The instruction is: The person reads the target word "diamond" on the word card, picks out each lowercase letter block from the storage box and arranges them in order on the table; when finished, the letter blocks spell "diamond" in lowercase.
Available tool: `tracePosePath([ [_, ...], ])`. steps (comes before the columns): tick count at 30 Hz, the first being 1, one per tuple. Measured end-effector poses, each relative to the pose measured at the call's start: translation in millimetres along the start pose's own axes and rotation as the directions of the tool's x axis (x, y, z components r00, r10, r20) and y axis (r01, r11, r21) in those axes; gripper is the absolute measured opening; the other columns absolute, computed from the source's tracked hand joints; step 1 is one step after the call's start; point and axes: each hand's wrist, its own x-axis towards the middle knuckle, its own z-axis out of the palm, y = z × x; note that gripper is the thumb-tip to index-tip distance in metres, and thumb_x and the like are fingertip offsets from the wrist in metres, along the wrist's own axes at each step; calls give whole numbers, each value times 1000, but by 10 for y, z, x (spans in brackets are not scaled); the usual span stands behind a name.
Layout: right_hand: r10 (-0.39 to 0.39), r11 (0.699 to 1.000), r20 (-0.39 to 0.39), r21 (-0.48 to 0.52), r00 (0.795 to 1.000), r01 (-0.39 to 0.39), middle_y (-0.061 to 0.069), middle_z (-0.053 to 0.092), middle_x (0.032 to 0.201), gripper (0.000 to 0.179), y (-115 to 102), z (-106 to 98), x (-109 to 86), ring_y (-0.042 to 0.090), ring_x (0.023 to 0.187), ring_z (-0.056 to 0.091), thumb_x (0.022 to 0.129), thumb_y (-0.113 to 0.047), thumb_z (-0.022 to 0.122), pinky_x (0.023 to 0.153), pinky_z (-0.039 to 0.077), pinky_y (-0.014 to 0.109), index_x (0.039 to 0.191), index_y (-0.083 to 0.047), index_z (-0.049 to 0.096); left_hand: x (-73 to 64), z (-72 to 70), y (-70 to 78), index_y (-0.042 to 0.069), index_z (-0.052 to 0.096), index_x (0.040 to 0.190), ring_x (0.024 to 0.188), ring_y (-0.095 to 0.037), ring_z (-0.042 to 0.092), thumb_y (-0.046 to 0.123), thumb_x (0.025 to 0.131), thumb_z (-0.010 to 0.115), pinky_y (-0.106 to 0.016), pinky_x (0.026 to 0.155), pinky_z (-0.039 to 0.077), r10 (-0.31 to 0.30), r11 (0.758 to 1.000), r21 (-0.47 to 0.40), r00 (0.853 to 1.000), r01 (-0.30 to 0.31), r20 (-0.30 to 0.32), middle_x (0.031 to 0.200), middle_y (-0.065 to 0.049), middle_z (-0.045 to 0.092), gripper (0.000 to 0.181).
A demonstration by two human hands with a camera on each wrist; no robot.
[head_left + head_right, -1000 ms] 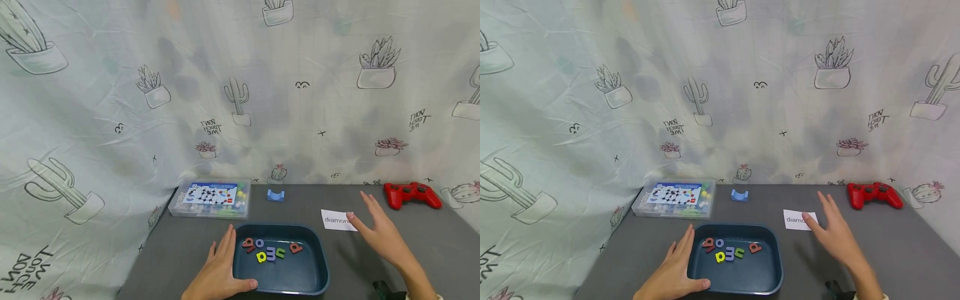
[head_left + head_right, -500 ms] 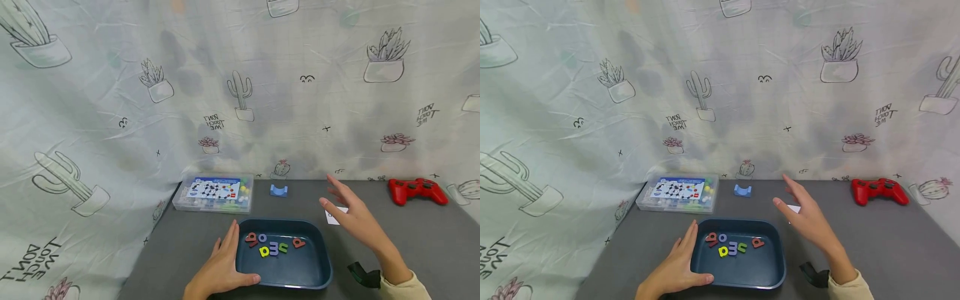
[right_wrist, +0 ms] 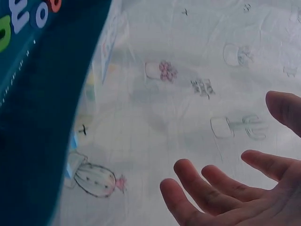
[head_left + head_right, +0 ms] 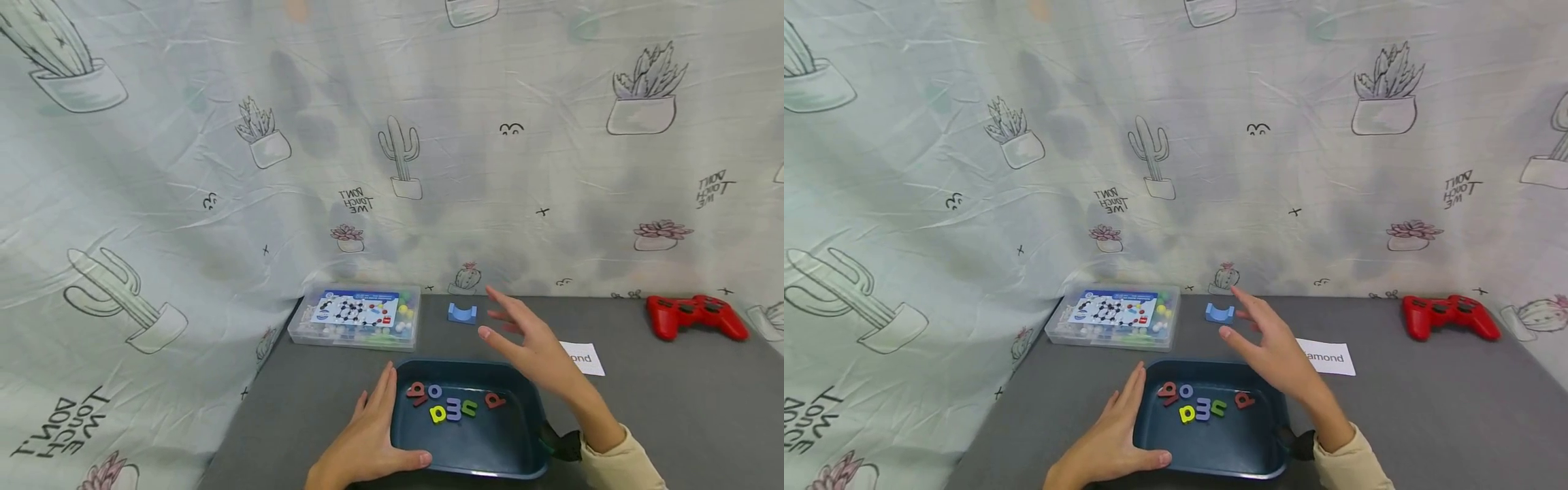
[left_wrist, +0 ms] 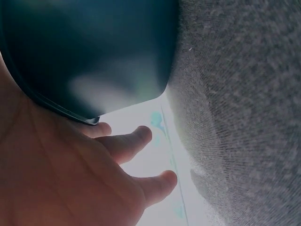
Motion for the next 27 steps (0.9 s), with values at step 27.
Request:
tracePosePath([
  [27,-52,993,308,118,950,16,19,55,154,56,59,745,124,35,123,66,110,-30,65,101,54,55,158,-4,51,-22,-12,-54,6,4,173,160,-40,18,69,87,77,-77,119,11,49,998,-27,999,-49,11,179,-13,0,129],
])
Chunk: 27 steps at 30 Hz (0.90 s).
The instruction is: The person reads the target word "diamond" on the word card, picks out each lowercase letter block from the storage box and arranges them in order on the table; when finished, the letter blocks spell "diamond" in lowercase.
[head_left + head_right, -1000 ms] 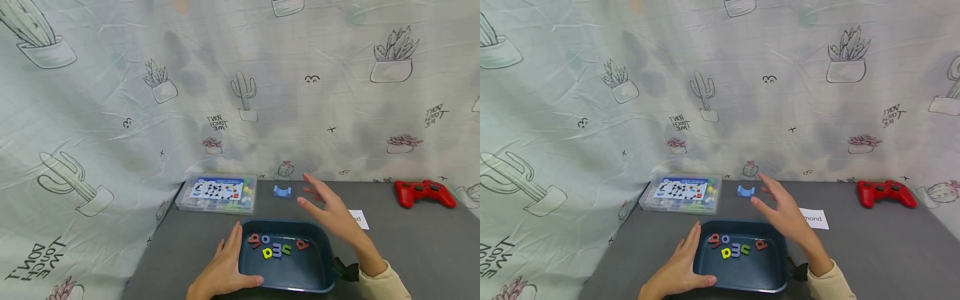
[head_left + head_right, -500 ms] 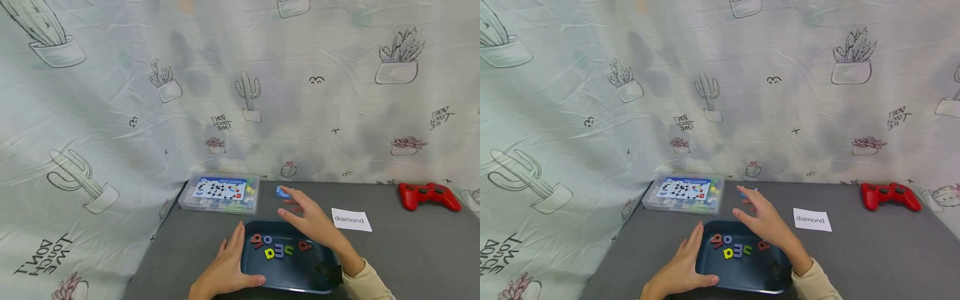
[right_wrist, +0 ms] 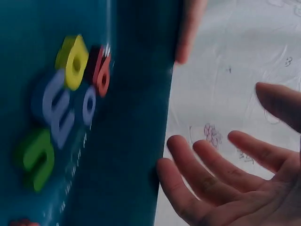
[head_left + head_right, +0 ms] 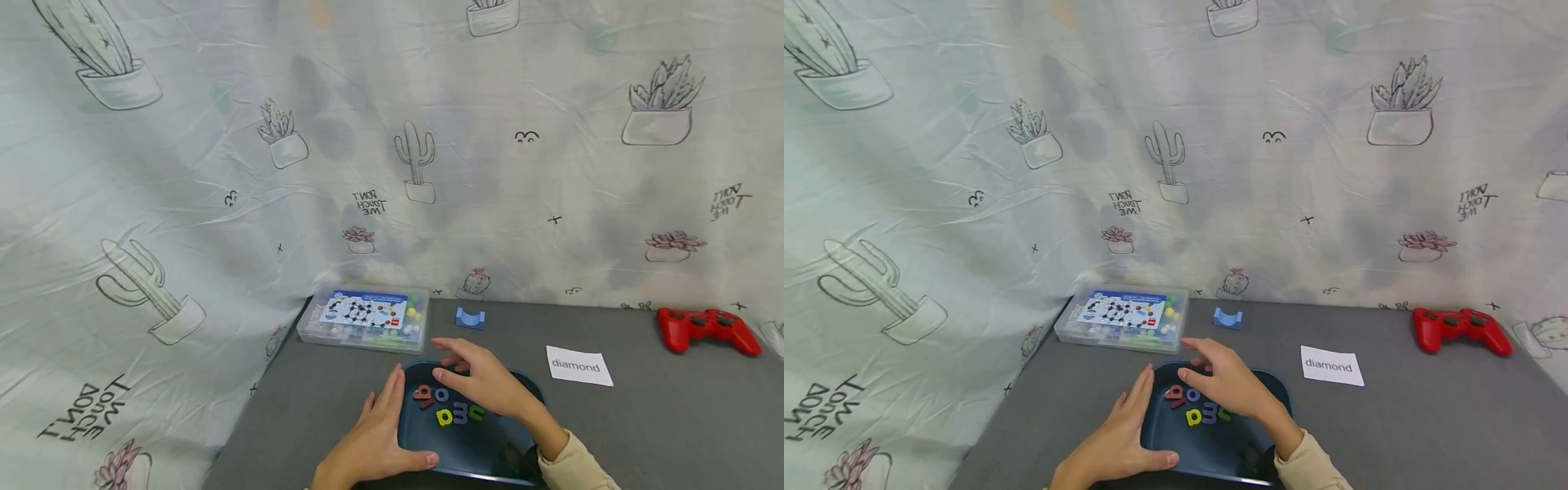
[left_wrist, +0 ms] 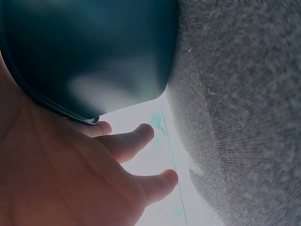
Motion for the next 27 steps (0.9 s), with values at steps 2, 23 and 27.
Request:
tracePosePath([
  [2,13,1000,19,0,1000,-13,17,56,153,55,4,19,4,33,122,66,110,-32,64,99,55,52,156,-5,52,2,-1,2,7,3,173,160,-39,19,70,88,76,-77,119,12,8,1000,1,1000,-8,6,179,-13,-1,128],
  [23,67,998,356,-28,932,-61,18,70,134,49,9,136,248,36,122,68,107,-24,70,98,57,45,146,3,60,-3,3,-27,8,-3,172,161,-38,17,68,91,74,-78,118,11,30,999,-41,999,-29,21,179,-11,-5,127],
  [27,90,995,382,-7,920,-95,18,70,131,50,26,177,270,37,121,68,104,-18,72,96,58,44,147,5,58,-14,2,-34,8,-3,172,161,-37,16,68,91,75,-77,119,11,25,998,-60,999,-24,22,179,-11,-5,128],
])
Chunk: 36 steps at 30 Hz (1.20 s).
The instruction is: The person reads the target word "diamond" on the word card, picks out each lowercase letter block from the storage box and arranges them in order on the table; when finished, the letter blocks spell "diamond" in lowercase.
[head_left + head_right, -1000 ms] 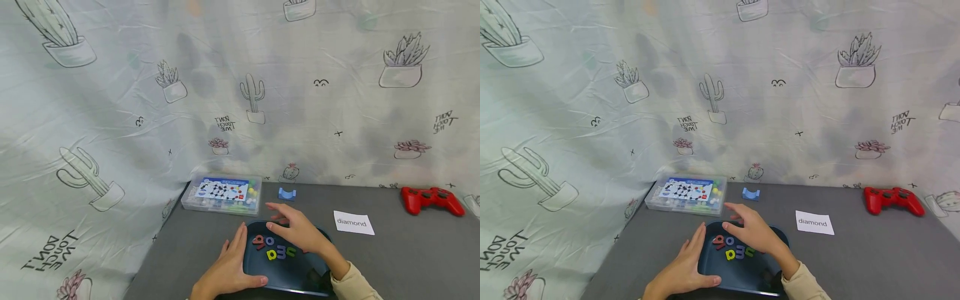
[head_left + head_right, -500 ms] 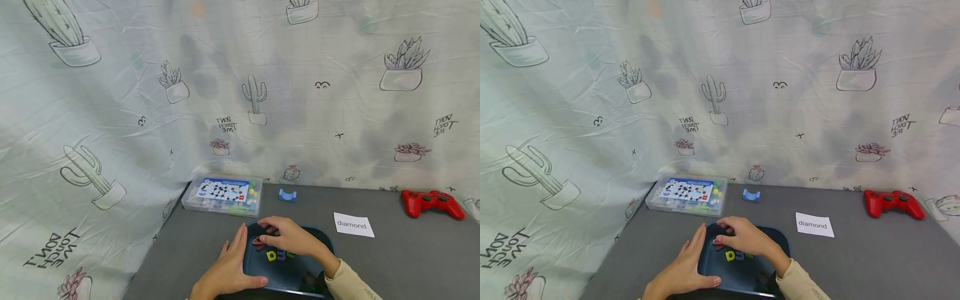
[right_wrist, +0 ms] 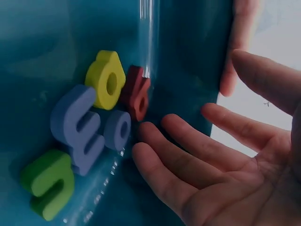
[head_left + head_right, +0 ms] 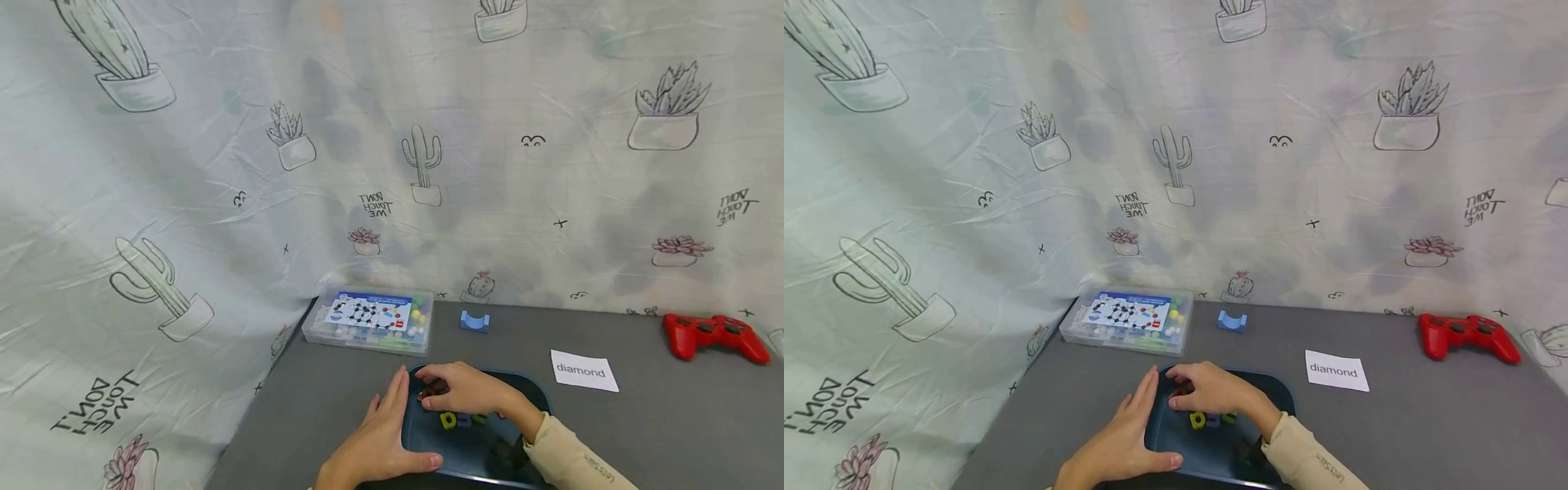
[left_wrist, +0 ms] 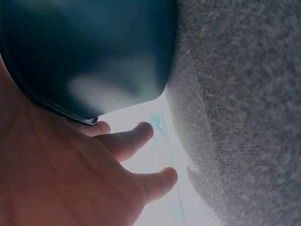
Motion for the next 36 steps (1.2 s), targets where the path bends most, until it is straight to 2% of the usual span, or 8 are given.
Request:
tracePosePath([
  [7,-3,1000,3,10,1000,3,14,73,124,49,84,34,9,29,112,72,100,-10,76,90,59,33,143,5,62,15,31,-20,9,-4,172,161,-37,17,67,91,75,-79,118,12,16,1000,-11,1000,-16,-9,179,-12,-5,127],
  [12,-67,997,-21,-40,998,66,9,76,115,39,136,68,53,15,101,73,97,-8,79,85,58,26,134,2,69,12,28,-29,10,-4,173,161,-37,16,65,91,76,-79,118,11,23,999,-28,1000,-24,-17,179,-11,-5,127],
  [16,-117,990,-15,-76,993,115,3,76,109,31,197,122,101,7,95,71,95,-6,80,83,58,26,126,-2,74,11,32,-29,10,-4,173,161,-36,15,63,91,78,-79,118,10,16,999,-41,1000,-17,-14,179,-10,-6,128],
  [19,-164,979,-14,-125,986,161,-6,74,105,28,344,186,161,2,91,68,93,-7,81,80,58,26,121,-7,77,12,32,-29,10,-3,173,161,-36,15,64,90,78,-78,118,9,12,999,-48,1000,-12,-8,179,-11,-6,127],
  [23,-252,947,-26,-214,967,241,-15,69,101,24,664,287,283,-2,88,64,91,-13,84,75,57,23,115,-14,78,19,28,-29,9,-3,172,160,-38,16,66,90,77,-79,118,10,11,999,-47,1000,-12,-9,179,-14,-5,129],
  [27,-278,931,-21,-252,960,264,-17,64,99,20,916,358,386,-2,87,60,92,-19,85,73,55,22,111,-20,79,29,28,-19,8,-3,172,160,-40,16,67,89,77,-78,118,10,3,999,-50,1000,-3,-4,178,-16,-4,130],
  [32,-290,920,-21,-281,957,273,-19,62,97,20,1036,409,451,-3,85,59,90,-21,87,71,54,21,107,-25,79,32,23,-1,6,-3,172,159,-42,17,68,89,76,-78,119,10,0,998,-56,1000,0,0,178,-17,-4,131],
  [36,-292,919,-13,-281,956,277,-20,60,97,20,1030,442,467,-4,84,58,90,-20,88,70,53,20,107,-25,79,22,23,-5,5,-3,172,159,-43,18,68,89,76,-78,118,11,-5,999,-52,1000,5,0,178,-18,-5,131],
])
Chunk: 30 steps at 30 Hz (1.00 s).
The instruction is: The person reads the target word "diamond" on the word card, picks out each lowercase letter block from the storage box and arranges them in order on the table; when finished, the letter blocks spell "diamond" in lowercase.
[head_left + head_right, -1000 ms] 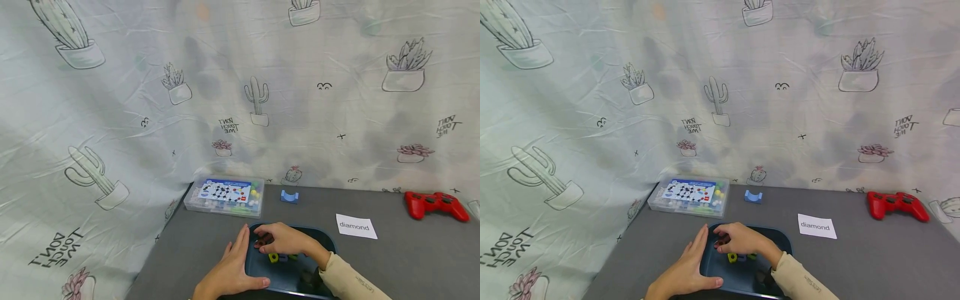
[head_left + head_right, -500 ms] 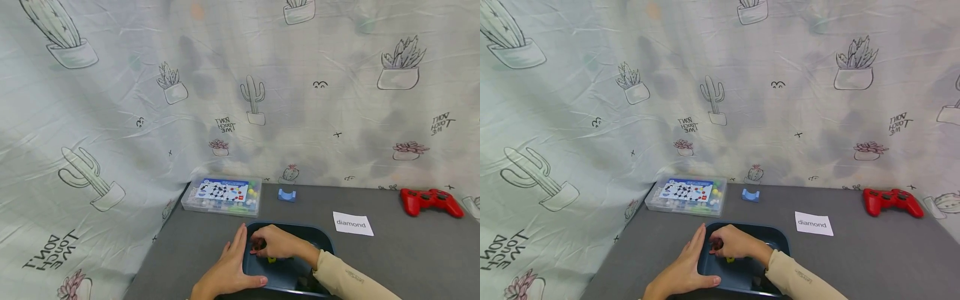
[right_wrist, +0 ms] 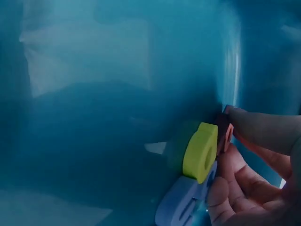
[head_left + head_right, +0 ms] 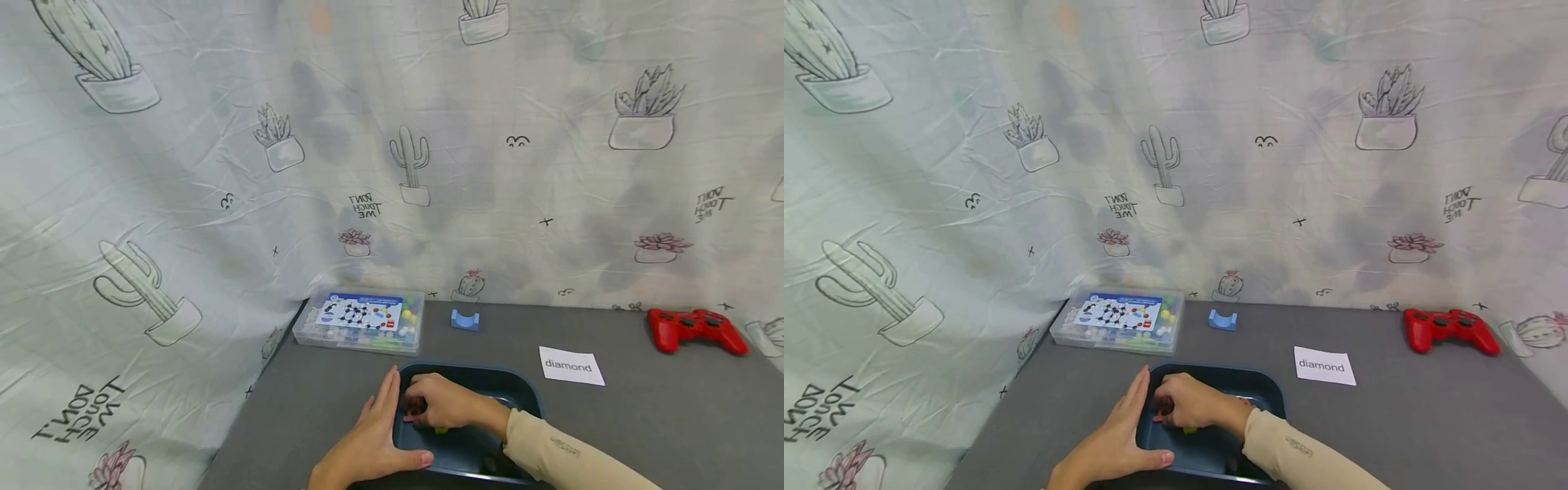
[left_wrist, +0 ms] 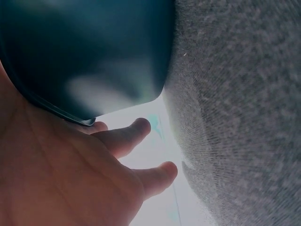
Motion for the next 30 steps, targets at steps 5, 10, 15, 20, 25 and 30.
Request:
tracePosePath([
  [5,-3,1000,3,23,1000,3,-18,59,95,20,-86,-13,6,-3,82,56,89,-19,89,67,52,20,107,-21,80,-13,0,-1,5,-4,171,159,-43,17,67,90,76,-79,118,12,4,1000,-2,1000,-4,0,178,-18,-6,130],
  [10,-3,1000,4,22,1000,3,-19,59,91,18,-94,-7,29,-3,79,56,86,-19,90,65,52,20,100,-22,79,-21,-9,19,5,-4,171,159,-44,18,68,90,76,-78,117,14,5,1000,-3,1000,-5,3,178,-18,-6,130],
  [15,21,998,23,65,1000,-23,-17,58,89,17,-197,-59,27,-3,77,57,86,-15,90,64,54,21,94,-22,76,-17,-13,35,4,-4,171,158,-44,19,69,89,75,-78,117,15,-6,1000,4,1000,6,5,178,-17,-6,131],
  [20,106,988,56,107,993,-111,-10,59,86,16,-660,-294,13,-1,75,56,87,-5,87,67,52,21,90,-12,74,-7,-12,29,8,-4,172,158,-44,19,70,89,74,-79,116,17,-4,1000,8,1000,4,1,179,-14,-6,130],
  [25,146,981,53,122,988,-151,-9,60,86,18,-777,-336,12,-1,74,57,86,3,85,65,52,20,86,-10,73,-1,-8,18,9,-4,172,158,-47,18,69,89,75,-80,115,18,-7,1000,0,1000,7,-5,179,-13,-7,130],
  [30,129,980,39,146,991,-133,-10,65,83,18,-749,-327,4,-2,72,60,86,8,81,66,54,20,86,-8,74,-15,-2,10,8,-4,172,159,-45,15,66,90,76,-79,116,15,0,1000,-13,1000,0,-1,178,-15,-7,128],
])
